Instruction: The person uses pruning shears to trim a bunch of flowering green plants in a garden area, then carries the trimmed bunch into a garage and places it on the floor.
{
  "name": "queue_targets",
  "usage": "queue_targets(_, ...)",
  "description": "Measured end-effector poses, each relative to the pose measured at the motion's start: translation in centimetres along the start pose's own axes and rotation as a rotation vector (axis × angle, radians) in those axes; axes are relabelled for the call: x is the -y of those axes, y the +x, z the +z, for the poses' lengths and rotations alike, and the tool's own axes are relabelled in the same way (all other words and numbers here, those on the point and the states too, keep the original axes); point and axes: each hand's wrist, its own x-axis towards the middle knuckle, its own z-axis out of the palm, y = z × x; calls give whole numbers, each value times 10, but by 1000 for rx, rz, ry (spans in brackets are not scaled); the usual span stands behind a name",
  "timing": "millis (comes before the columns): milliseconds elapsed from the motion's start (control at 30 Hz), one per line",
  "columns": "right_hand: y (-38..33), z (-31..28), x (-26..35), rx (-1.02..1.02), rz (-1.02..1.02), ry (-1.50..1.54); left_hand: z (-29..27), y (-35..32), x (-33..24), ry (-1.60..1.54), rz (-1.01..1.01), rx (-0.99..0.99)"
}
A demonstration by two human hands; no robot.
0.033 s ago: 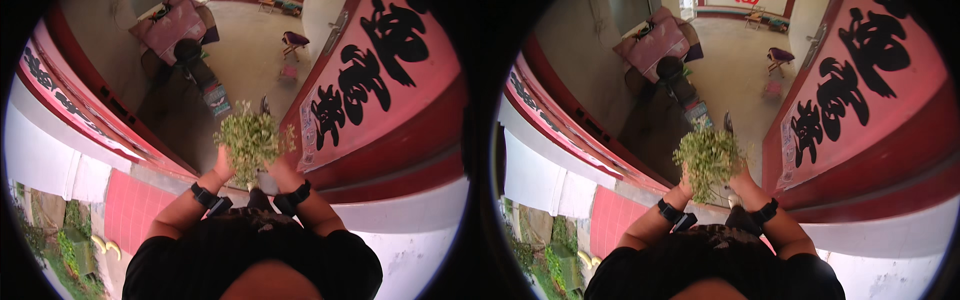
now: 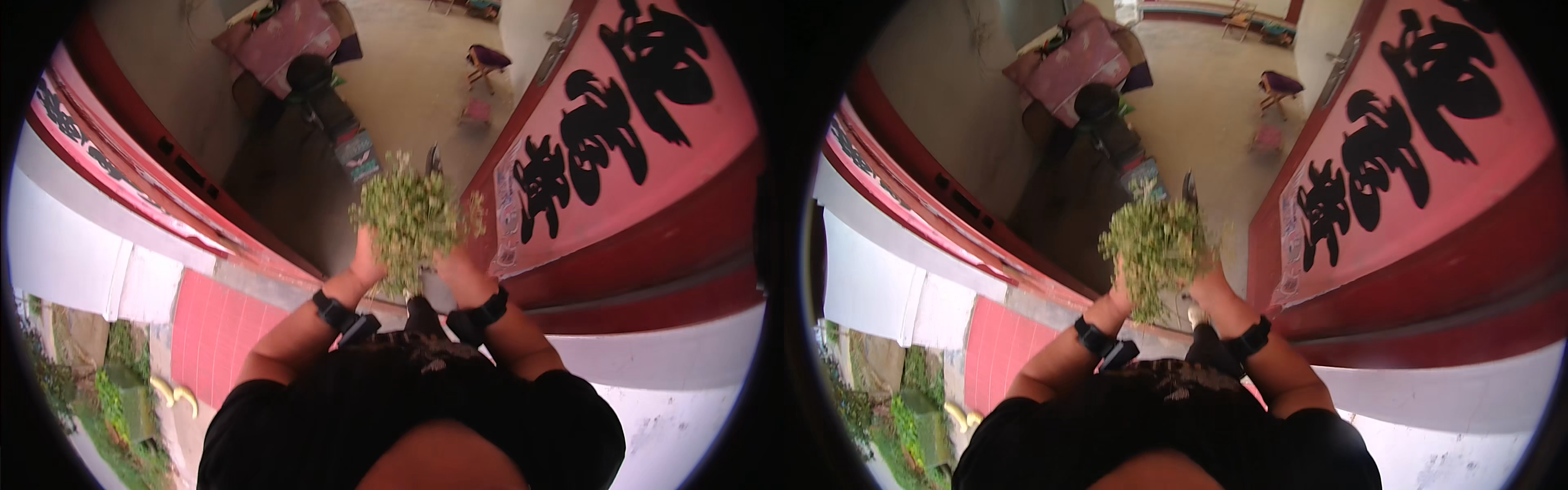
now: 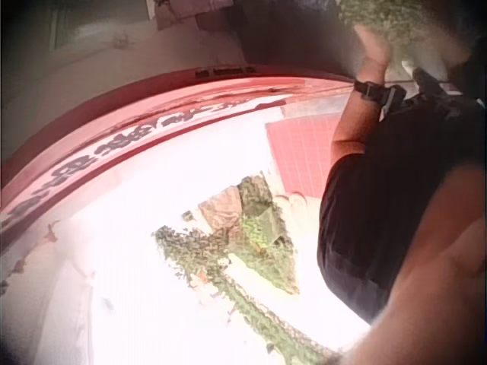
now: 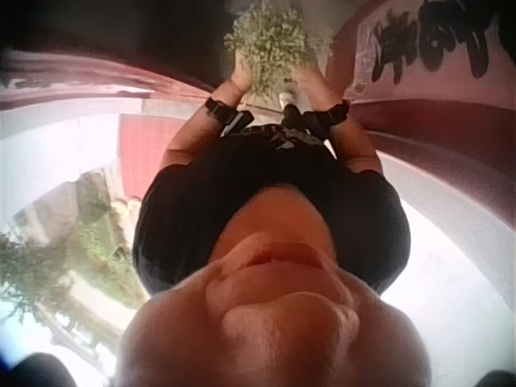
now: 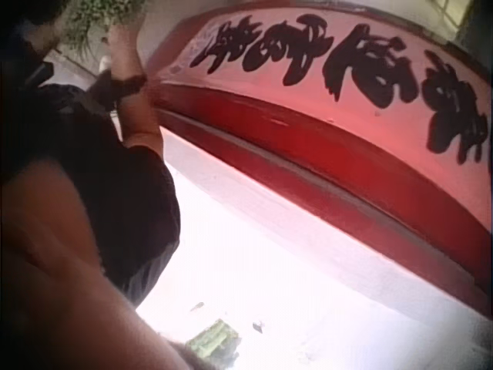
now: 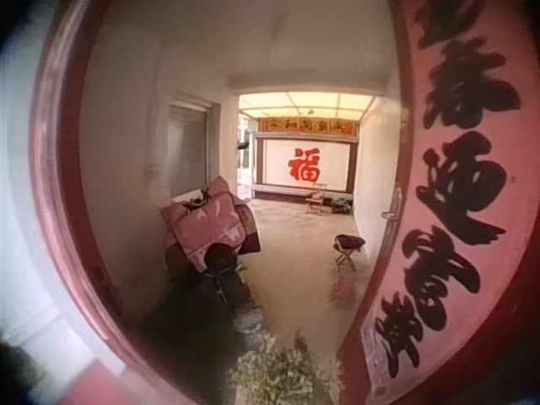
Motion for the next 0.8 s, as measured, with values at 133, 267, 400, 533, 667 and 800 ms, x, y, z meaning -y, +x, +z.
queue_targets(133,69,-15,-3,19,81,-79,-33,58,34,1209,350,-147)
queue_targets(267,142,-39,4,102,-35,-255,-49,124,65,1112,488,-225)
queue_targets(400,203,-69,14,136,64,-177,-57,187,86,868,100,-296)
queue_targets(533,258,-85,0,122,116,-198,-74,235,101,1039,242,-332)
queue_targets(667,303,-85,-28,136,26,-227,-108,260,115,968,18,-370)
queue_targets(800,350,-83,-49,86,130,-216,-164,272,123,1125,192,-417)
